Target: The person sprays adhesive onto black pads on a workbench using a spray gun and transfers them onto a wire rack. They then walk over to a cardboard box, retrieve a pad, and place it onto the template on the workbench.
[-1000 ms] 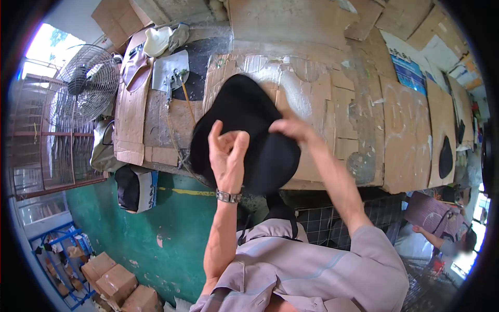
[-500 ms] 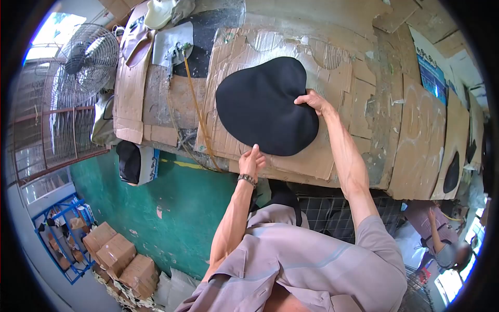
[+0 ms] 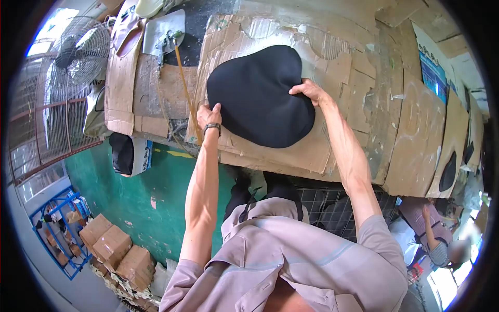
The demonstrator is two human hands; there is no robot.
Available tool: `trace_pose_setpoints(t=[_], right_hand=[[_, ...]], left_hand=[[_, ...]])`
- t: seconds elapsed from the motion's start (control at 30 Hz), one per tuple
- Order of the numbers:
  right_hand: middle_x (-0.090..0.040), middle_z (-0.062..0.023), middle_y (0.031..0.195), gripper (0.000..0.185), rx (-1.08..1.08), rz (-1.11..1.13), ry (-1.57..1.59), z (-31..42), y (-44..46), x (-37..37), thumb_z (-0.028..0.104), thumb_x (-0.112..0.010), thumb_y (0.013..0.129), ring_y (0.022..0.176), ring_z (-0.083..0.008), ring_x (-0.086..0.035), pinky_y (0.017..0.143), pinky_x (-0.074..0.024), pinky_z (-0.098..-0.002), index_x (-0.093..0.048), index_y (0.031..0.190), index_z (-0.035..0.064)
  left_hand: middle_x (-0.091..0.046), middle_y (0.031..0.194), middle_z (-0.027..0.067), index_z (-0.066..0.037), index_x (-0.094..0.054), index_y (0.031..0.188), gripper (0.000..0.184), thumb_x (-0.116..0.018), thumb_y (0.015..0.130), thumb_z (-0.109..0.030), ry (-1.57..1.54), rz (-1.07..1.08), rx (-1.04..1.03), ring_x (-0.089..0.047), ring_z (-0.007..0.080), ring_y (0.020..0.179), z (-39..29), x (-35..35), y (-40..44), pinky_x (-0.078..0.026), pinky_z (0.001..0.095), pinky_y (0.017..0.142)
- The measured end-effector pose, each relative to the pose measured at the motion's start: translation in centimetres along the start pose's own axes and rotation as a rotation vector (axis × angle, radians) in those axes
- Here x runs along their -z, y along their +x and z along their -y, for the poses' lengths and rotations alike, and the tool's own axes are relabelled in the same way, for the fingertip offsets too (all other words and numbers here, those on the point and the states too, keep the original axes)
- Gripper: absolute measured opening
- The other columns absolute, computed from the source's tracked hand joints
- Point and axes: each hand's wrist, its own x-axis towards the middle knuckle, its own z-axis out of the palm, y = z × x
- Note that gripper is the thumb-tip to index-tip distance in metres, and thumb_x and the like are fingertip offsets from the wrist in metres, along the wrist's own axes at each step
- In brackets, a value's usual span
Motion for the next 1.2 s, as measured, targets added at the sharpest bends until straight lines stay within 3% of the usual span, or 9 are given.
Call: trace_pose_setpoints(t=[0.13,0.23,0.37,0.47,0.7,0.9,1.0,1.07,1.2], right_hand=[[-0.070,-0.0160,0.102,0.040,-0.207,-0.140,-0.373,-0.2,2.8,1.2,0.017,-0.076,0.073,0.077,-0.0242,-0.069,0.060,-0.0548,-0.0377,-0.069,0.105,-0.0073],[-0.065,-0.0174,0.075,0.038,0.055,-0.406,-0.628,2.3,-0.2,-1.7,0.022,-0.075,0.062,0.070,-0.0297,-0.067,0.060,-0.0527,-0.0436,-0.062,0.073,-0.0117],[-0.072,-0.0339,0.098,0.043,0.089,-0.500,-0.768,2.1,-0.3,-1.5,0.022,-0.077,0.064,0.095,-0.0411,-0.075,0.080,-0.0585,-0.0464,-0.071,0.090,-0.0123],[-0.071,-0.0355,0.109,0.049,0.171,-0.628,-0.886,1.3,-0.7,-2.4,0.018,-0.072,0.070,0.106,-0.0475,-0.070,0.092,-0.0568,-0.0496,-0.069,0.111,-0.0105],[-0.072,-0.0312,0.108,0.046,0.207,-0.688,-0.905,0.1,0.7,-1.4,0.018,-0.066,0.070,0.105,-0.0484,-0.069,0.092,-0.0559,-0.0485,-0.072,0.110,-0.0048],[-0.073,-0.0297,0.112,0.052,0.095,-0.752,-0.898,0.7,0.0,-3.4,0.023,-0.073,0.070,0.111,-0.0439,-0.069,0.095,-0.0552,-0.0475,-0.071,0.114,-0.0040],[-0.076,-0.0257,0.108,0.078,0.173,-0.777,-0.831,-1.3,-1.5,-2.1,0.056,-0.083,0.075,0.107,-0.0358,-0.073,0.092,-0.0553,-0.0445,-0.071,0.120,-0.0058],[-0.077,-0.0168,0.105,0.080,-0.095,-0.559,-0.742,-0.5,-5.1,-1.7,0.061,-0.084,0.076,0.102,-0.0259,-0.072,0.090,-0.0537,-0.0390,-0.072,0.118,-0.0065],[-0.075,-0.0085,0.114,0.072,-0.045,-0.618,-0.192,-6.8,-9.5,-3.7,0.043,-0.090,0.080,0.101,-0.0215,-0.072,0.089,-0.0562,-0.0356,-0.066,0.129,-0.0033]], left_hand=[[-0.077,0.114,0.0129,-0.005,-0.071,0.122,0.055,-0.090,0.078,-0.032,-0.114,0.055,0.062,-0.075,0.0286,0.105,1.0,0.3,-1.1,-0.058,0.0405,0.094],[-0.076,0.113,0.0130,-0.002,-0.069,0.122,0.051,-0.091,0.079,-0.019,-0.221,0.087,0.113,-0.075,0.0252,0.098,2.4,-0.8,-1.4,-0.067,0.0380,0.077],[-0.073,0.108,0.0134,0.001,-0.068,0.115,0.048,-0.092,0.077,-0.014,-0.210,0.119,0.084,-0.076,0.0238,0.088,3.0,-0.9,-1.7,-0.068,0.0370,0.067],[-0.076,0.098,0.0139,0.000,-0.072,0.107,0.045,-0.095,0.074,-0.020,-0.330,0.218,0.200,-0.076,0.0278,0.089,1.8,0.9,-2.9,-0.064,0.0393,0.074],[-0.072,0.102,0.0173,0.005,-0.063,0.110,0.046,-0.092,0.080,-0.015,-0.338,0.394,0.150,-0.077,0.0252,0.086,1.6,1.7,-3.9,-0.067,0.0358,0.063],[-0.072,0.107,0.0159,0.004,-0.059,0.119,0.054,-0.091,0.078,-0.012,-0.408,0.437,0.092,-0.076,0.0254,0.086,2.5,2.2,-3.2,-0.069,0.0391,0.067],[-0.072,0.103,0.0144,0.000,-0.058,0.120,0.058,-0.092,0.078,-0.019,-0.432,0.534,0.151,-0.077,0.0249,0.081,2.8,2.6,-2.4,-0.066,0.0371,0.067],[-0.069,0.096,0.0108,-0.001,-0.056,0.122,0.061,-0.093,0.078,-0.022,-0.631,0.501,0.179,-0.073,0.0210,0.075,3.3,2.6,-3.2,-0.065,0.0367,0.063],[-0.067,0.090,0.0092,0.005,-0.055,0.119,0.057,-0.087,0.086,-0.028,-0.781,0.634,0.211,-0.068,0.0184,0.068,5.9,2.1,-6.1,-0.062,0.0351,0.058]])
